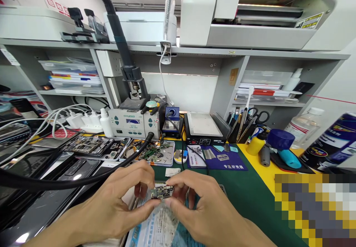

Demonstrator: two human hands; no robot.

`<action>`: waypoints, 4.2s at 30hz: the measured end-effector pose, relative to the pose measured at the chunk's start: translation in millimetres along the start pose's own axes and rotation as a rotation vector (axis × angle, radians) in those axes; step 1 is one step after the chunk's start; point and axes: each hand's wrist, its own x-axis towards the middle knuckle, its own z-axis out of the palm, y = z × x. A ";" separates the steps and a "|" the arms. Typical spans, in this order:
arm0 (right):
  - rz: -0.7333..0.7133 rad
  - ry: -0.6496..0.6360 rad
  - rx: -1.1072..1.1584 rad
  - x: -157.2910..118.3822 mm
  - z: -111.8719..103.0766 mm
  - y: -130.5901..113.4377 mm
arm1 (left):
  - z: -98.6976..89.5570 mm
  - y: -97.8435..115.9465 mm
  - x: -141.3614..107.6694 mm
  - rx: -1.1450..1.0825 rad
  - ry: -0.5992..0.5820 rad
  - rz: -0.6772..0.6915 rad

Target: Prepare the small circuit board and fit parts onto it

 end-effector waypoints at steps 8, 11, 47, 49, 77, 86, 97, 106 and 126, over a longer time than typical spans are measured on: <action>-0.004 0.012 -0.004 1.1 0.5 -1.0 | 0.0 -0.2 -0.2 -0.001 0.011 0.003; -0.002 0.004 -0.009 1.3 -0.2 -1.8 | -0.9 -0.2 1.7 0.011 0.011 0.018; -0.009 0.009 -0.004 1.8 -0.8 -2.9 | -0.4 1.5 1.1 0.025 0.001 -0.001; -0.011 0.015 -0.006 2.1 -1.0 -3.4 | -0.3 2.2 0.8 0.028 -0.001 -0.021; -0.004 0.015 0.008 1.9 0.1 -4.3 | -1.8 2.2 -0.6 0.049 -0.028 -0.003; -0.006 0.019 0.000 1.2 -1.1 -3.6 | -1.4 1.1 -0.3 0.040 -0.004 -0.020; 0.001 0.013 -0.004 2.0 -0.8 -3.1 | -0.8 -0.4 0.9 0.046 0.009 0.013; 0.011 -0.005 -0.005 2.1 -1.5 -2.3 | -2.1 2.1 -1.9 0.038 0.002 -0.015; 0.009 0.025 0.080 6.5 -2.5 -13.2 | 2.5 -5.5 -7.3 0.112 -0.011 0.035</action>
